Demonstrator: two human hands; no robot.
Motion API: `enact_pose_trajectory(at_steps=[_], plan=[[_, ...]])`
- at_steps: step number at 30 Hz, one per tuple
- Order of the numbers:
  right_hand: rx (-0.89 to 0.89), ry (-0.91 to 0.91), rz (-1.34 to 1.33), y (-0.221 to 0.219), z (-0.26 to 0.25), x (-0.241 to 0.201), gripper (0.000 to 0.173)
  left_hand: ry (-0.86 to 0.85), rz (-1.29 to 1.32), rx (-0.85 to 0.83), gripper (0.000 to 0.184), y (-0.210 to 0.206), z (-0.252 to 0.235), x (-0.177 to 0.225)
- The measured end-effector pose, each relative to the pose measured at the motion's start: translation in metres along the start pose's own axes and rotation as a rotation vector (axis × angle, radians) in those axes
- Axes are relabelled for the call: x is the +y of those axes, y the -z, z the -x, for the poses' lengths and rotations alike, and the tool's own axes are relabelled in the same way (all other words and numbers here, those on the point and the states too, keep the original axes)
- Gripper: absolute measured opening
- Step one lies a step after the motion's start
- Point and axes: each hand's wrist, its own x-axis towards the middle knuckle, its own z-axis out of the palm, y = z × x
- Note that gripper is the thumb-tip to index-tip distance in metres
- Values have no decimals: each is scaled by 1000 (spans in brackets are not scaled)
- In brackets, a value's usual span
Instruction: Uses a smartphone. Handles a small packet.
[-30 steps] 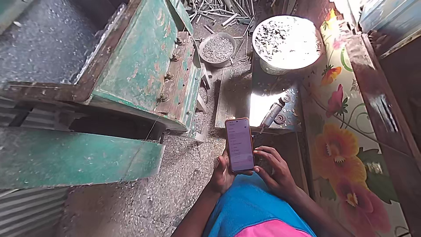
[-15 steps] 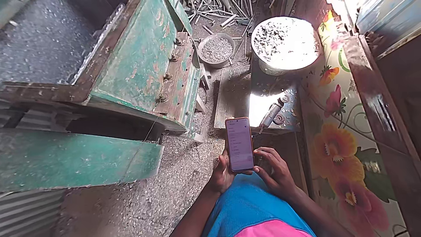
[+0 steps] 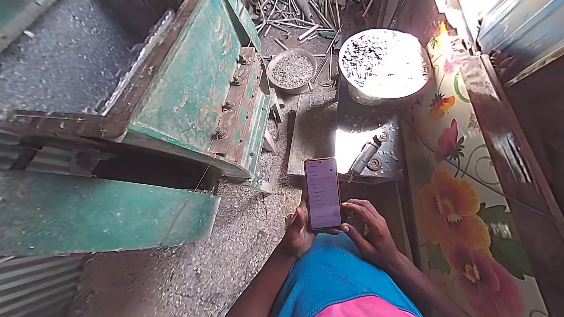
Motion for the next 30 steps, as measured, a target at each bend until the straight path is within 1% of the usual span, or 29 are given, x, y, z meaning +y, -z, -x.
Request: enact_pose_trajectory(at_steps=[9,14,30], plan=[[7,3,-6,0,-2,3,41,-5,23,-8,87,1,-3,0],[6,4,8,1,-2,1,36,0,20,-3,87,1,-3,-1],[-20,-12,16,-3,4,-1,33,-4,20,-8,85,4,4,-3]])
